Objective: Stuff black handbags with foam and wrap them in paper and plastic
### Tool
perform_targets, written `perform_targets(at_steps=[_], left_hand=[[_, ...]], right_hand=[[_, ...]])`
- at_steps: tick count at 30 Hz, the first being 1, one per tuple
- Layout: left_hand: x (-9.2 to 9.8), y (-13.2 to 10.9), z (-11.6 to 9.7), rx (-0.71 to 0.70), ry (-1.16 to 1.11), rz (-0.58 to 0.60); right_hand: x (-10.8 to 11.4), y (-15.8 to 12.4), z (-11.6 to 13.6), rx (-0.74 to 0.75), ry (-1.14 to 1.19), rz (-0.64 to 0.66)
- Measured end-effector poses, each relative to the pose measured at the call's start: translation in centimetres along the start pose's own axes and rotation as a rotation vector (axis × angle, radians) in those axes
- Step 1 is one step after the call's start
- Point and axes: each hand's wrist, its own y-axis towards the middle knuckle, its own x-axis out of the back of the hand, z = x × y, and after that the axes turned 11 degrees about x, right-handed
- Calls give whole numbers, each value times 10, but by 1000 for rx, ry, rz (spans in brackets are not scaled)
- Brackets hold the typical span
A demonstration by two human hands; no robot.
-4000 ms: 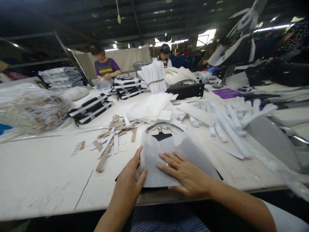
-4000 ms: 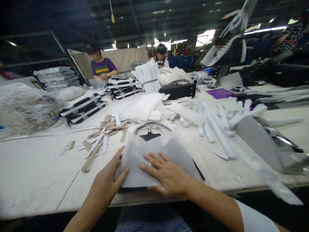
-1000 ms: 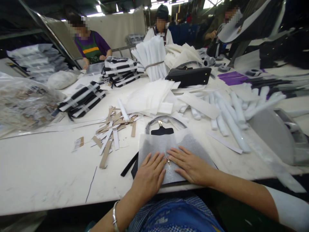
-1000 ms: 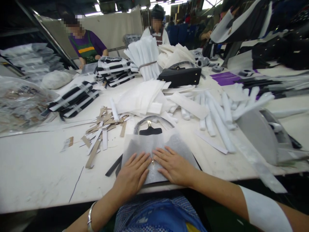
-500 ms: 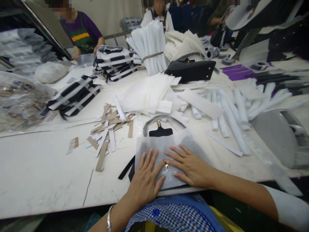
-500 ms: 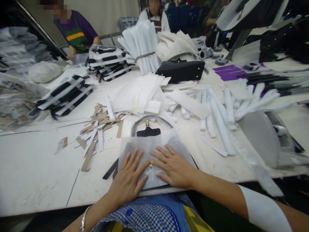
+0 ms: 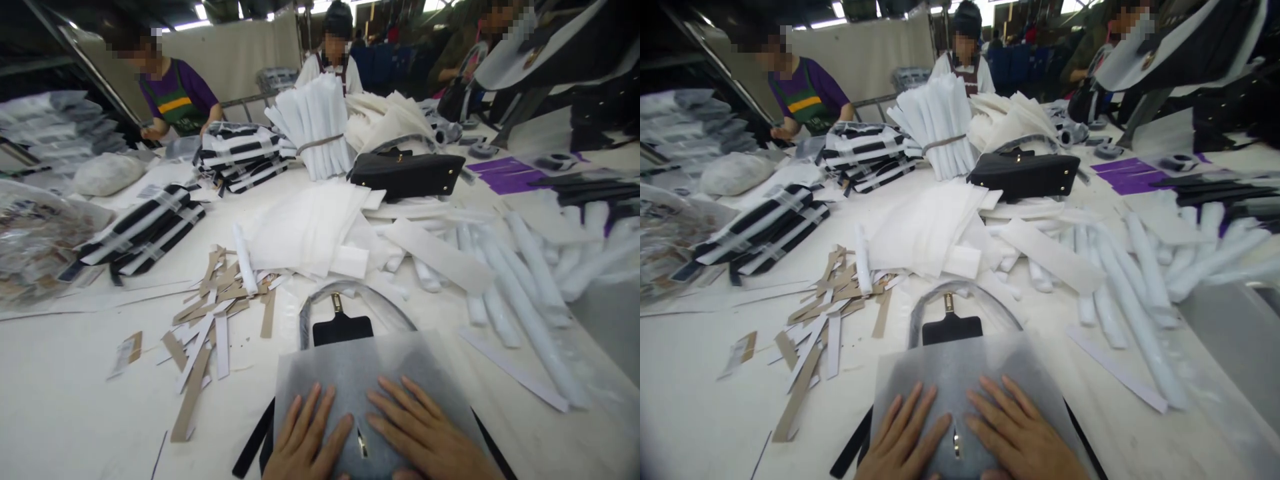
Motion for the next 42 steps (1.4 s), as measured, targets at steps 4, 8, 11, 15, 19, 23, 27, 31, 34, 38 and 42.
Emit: perform_targets(at_steps=[4,8,11,15,19,23,27,31,34,38,42], left_hand=[[-1,5,10,-29,-15,53],[14,25,30,-107,-30,133],[28,50,40,-118,-56,195],[24,75,35,25,-105,143],[5,73,27,101,-69,166],[3,68,29,125,-37,172],[16,75,36,169,-113,189],[28,82,43,133,-241,207],[34,82,47,113,-283,195],[32,80,48,177,-363,205],[19,79,50,200,-414,298]], right_hand=[[-5,-16,1,-170,49,-81],[16,-9,-8,-157,64,9],[30,5,-21,-219,34,56],[33,21,-34,-259,-13,65],[33,30,-38,-239,-86,91],[39,38,-37,-291,-67,37],[49,49,-41,-350,7,41],[65,58,-52,-317,122,3],[73,59,-59,-267,213,31],[76,55,-62,-255,253,49],[66,52,-64,-300,225,104]])
